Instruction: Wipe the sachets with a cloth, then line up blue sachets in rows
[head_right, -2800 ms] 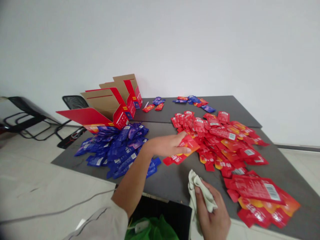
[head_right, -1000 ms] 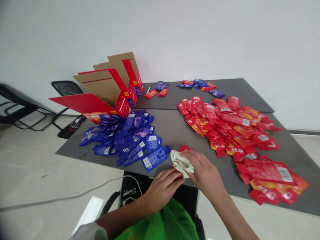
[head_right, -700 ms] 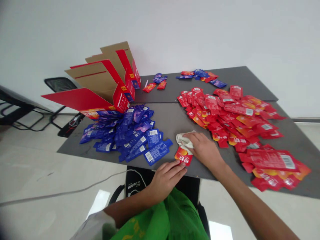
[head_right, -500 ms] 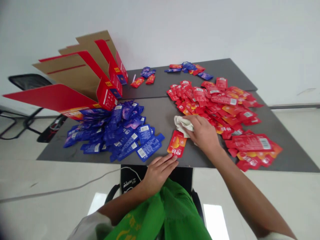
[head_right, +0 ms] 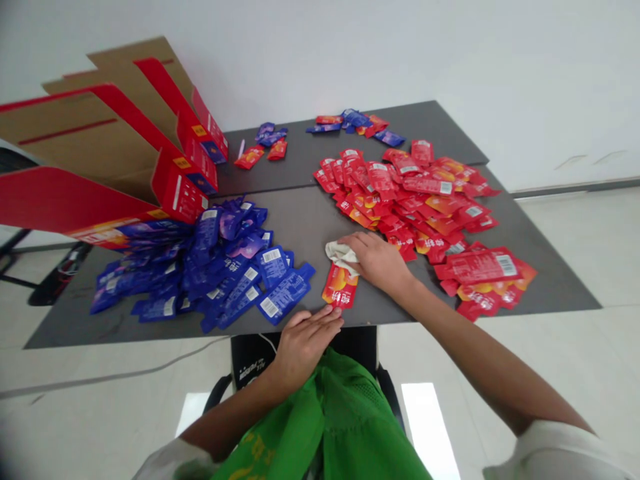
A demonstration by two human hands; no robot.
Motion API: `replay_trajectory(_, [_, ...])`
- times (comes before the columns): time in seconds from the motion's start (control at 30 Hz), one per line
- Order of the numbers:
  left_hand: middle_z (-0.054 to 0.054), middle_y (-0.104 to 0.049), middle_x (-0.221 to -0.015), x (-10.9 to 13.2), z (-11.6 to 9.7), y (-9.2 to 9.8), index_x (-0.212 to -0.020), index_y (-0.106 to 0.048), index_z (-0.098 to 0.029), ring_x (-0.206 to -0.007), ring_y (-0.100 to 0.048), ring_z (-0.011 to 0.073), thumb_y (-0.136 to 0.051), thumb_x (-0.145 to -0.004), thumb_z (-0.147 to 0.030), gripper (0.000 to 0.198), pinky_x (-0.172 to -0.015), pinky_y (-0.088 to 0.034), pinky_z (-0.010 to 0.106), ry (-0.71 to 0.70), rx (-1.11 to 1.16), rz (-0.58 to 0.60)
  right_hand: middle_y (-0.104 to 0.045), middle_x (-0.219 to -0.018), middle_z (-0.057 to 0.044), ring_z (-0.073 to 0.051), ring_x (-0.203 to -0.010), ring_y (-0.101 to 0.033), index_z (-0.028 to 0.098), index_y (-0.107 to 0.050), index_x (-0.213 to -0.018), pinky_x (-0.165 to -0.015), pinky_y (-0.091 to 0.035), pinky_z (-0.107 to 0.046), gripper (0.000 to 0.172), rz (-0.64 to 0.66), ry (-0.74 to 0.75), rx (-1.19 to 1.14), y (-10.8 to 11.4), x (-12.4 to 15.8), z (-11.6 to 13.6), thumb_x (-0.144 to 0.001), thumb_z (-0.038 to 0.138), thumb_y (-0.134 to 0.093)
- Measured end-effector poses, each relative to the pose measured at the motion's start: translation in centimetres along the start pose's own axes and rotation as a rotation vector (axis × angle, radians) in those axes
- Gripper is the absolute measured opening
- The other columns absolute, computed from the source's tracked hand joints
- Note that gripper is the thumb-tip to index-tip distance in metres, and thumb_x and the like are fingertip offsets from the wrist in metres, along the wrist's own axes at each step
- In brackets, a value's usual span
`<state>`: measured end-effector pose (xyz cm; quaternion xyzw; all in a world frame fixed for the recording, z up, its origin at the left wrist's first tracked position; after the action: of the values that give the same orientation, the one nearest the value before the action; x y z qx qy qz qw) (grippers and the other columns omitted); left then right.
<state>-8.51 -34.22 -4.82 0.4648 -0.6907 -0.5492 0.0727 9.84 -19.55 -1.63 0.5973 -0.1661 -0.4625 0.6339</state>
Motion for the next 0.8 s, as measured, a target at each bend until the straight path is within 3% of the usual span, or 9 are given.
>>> replay_trajectory(0.1, [0.005,-0.075,-0.137,0.1,0.1,-0.2,-0.128,-0.071,-0.019,-0.133,-0.069,0.0199,-0.046,-0.115,-0.021,0.028,-0.096,-0.052,0.037,0.024,0.013,0.015,-0.076,-0.125,-0.012,-0.031,-0.110,-0.072,0.019,-0.068,-0.133,-0.094,-0.059,-0.043,0.034,-0.117,-0.069,0.044,1.8,-0.9,-0.5,-0.105,0.039,-0.063])
replay_trajectory(0.2, [0.004,-0.075,-0.138,0.2,0.1,-0.3,-0.128,-0.071,-0.019,-0.134,-0.068,0.0199,-0.047,-0.114,-0.020,0.027,-0.096,-0.051,0.037,0.037,0.026,0.010,-0.074,-0.132,-0.012,-0.029,-0.117,-0.071,0.021,-0.064,-0.139,-0.101,-0.057,-0.042,0.038,-0.219,-0.071,-0.022,3.5,0.9,1.5,-0.106,0.040,-0.063])
replay_trajectory(0.33, [0.002,-0.077,-0.133,0.1,0.0,-0.2,-0.127,-0.071,-0.019,-0.129,-0.071,0.0201,-0.051,-0.112,-0.018,0.024,-0.097,-0.050,0.037,0.059,0.034,0.018,-0.073,-0.137,-0.010,-0.028,-0.121,-0.070,0.024,-0.062,-0.144,-0.101,-0.058,-0.040,0.041,-0.019,0.121,-0.122,2.4,4.7,5.9,-0.103,0.031,-0.064])
replay_trajectory(0.4, [0.002,-0.080,-0.128,0.0,0.0,-0.1,-0.126,-0.071,-0.020,-0.124,-0.073,0.0200,-0.052,-0.112,-0.018,0.024,-0.095,-0.051,0.037,0.066,0.035,0.021,-0.074,-0.136,-0.010,-0.028,-0.121,-0.071,0.025,-0.065,-0.141,-0.098,-0.060,-0.040,0.039,0.055,0.166,-0.139,1.2,5.7,6.7,-0.102,0.028,-0.064])
replay_trajectory(0.47, [0.003,-0.079,-0.131,0.0,0.0,-0.1,-0.126,-0.071,-0.020,-0.127,-0.072,0.0200,-0.050,-0.113,-0.018,0.025,-0.096,-0.051,0.037,0.063,0.037,0.024,-0.075,-0.134,-0.011,-0.028,-0.120,-0.071,0.023,-0.066,-0.139,-0.096,-0.061,-0.040,0.037,0.054,0.144,-0.138,0.3,5.3,5.9,-0.102,0.030,-0.066])
replay_trajectory(0.6, [0.004,-0.074,-0.139,0.2,0.0,-0.3,-0.127,-0.071,-0.020,-0.134,-0.068,0.0201,-0.049,-0.113,-0.018,0.026,-0.098,-0.051,0.038,0.048,0.032,0.027,-0.074,-0.133,-0.012,-0.029,-0.116,-0.071,0.022,-0.066,-0.138,-0.097,-0.059,-0.043,0.039,-0.003,0.002,-0.068,-0.5,1.7,1.6,-0.102,0.038,-0.067])
replay_trajectory(0.7, [0.003,-0.076,-0.136,-0.1,-0.1,0.0,-0.123,-0.070,-0.019,-0.131,-0.070,0.0210,-0.054,-0.111,-0.018,0.020,-0.096,-0.050,0.038,0.043,0.023,0.012,-0.076,-0.128,-0.013,-0.030,-0.112,-0.072,0.021,-0.069,-0.134,-0.094,-0.059,-0.042,0.036,-0.072,-0.096,0.000,0.5,-0.3,-0.5,-0.104,0.041,-0.064])
replay_trajectory(0.8, [0.003,-0.080,-0.125,-1.2,-0.4,0.9,-0.119,-0.069,-0.020,-0.121,-0.074,0.0215,-0.061,-0.110,-0.025,0.014,-0.094,-0.049,0.039,0.078,0.042,-0.006,-0.077,-0.127,-0.012,-0.029,-0.112,-0.073,0.022,-0.068,-0.135,-0.094,-0.059,-0.041,0.038,-0.235,-0.198,-0.022,2.7,0.3,-0.4,-0.105,0.045,-0.063])
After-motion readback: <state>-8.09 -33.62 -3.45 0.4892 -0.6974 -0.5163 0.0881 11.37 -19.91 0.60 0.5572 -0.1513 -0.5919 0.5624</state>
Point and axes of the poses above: each hand's wrist, its own x-axis away from the middle knuckle, its own y-axis out of the back of the hand, z = x × y, the point moved 5 cm from there along -x, towards the middle knuckle
